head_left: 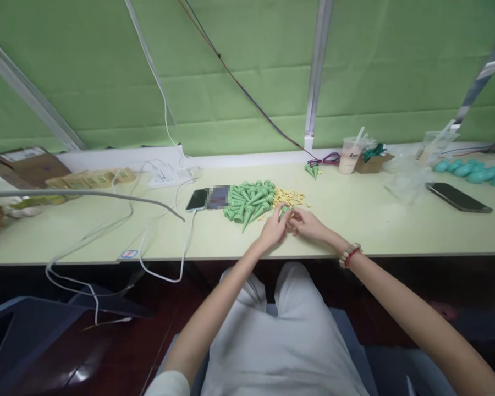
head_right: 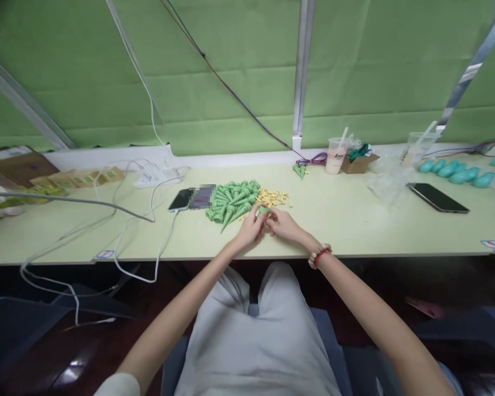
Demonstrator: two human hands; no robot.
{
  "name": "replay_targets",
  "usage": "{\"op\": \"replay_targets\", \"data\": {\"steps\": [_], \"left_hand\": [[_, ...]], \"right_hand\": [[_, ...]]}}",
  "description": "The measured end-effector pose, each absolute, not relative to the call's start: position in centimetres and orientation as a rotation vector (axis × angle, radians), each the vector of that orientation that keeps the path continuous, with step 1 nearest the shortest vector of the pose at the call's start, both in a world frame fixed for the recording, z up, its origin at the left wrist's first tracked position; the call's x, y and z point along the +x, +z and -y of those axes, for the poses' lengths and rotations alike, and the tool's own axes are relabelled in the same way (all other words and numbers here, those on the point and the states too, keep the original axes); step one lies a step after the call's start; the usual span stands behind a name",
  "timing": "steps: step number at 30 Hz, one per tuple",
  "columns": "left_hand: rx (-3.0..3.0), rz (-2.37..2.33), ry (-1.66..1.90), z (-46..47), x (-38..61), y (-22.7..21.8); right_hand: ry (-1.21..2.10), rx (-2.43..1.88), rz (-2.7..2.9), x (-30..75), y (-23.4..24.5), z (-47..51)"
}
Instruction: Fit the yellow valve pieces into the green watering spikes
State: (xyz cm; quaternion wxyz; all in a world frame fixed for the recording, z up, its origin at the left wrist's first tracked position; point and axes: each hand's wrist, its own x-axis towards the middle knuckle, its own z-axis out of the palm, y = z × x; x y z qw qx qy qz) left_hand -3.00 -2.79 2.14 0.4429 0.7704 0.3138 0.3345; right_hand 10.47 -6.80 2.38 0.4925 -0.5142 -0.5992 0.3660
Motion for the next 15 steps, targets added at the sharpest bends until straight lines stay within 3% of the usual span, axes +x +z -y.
{"op": "replay_targets", "data": {"steps": [4,10,15], "left_hand": [[1.852,-0.684,0.939,2.0,-3.1,2.5],[1.805,-0.754,1.286,1.8,-3.2,2.6],[1.928,-0.8,1.322,2.1,-3.1,2.7]], "right_hand": [[0.595,-1.22,1.396,9.6,2.6,6.3],[1.37,-0.946,1.088,7.9,2.3,6.3],[1.424,-0.856,0.888,8.5,2.1,5.7]]}}
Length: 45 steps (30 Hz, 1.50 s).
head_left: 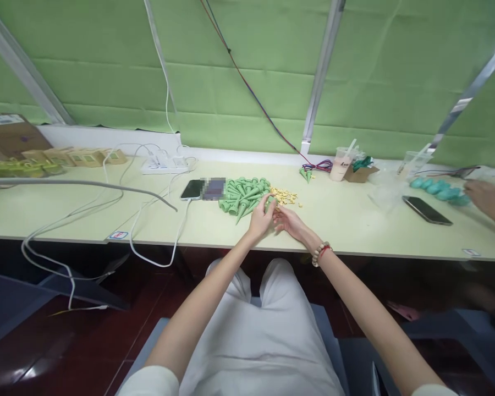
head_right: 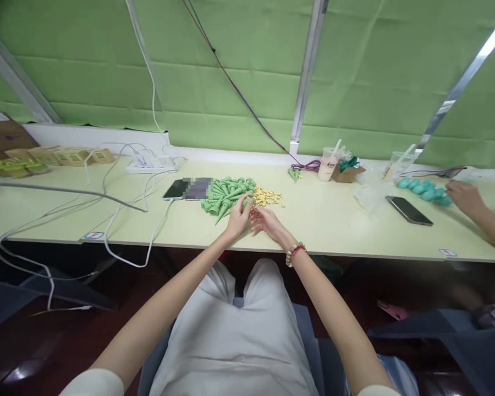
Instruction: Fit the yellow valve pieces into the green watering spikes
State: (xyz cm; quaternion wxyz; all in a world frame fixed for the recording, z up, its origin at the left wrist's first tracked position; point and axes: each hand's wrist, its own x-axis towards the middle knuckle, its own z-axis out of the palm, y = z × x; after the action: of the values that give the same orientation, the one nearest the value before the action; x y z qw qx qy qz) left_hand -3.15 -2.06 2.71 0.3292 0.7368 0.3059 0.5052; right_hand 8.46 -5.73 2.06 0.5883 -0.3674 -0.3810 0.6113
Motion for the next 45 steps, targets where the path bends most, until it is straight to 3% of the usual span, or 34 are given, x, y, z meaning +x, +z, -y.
{"op": "replay_targets", "data": {"steps": [27,39,45], "left_hand": [[1.866,-0.782,1.329,2.4,-3.8,2.8],[1.469,-0.832,1.115,1.4,-3.9,2.4],[1.394,-0.836,1.122,1.1,-4.1,2.2]], "right_hand": [[1.25,-0.844,1.013,8.5,1.3,5.2],[0.999,-1.023,1.053,7.3,1.1,5.5],[1.045,-1.021,1.102,7.3,1.0,5.6]]}}
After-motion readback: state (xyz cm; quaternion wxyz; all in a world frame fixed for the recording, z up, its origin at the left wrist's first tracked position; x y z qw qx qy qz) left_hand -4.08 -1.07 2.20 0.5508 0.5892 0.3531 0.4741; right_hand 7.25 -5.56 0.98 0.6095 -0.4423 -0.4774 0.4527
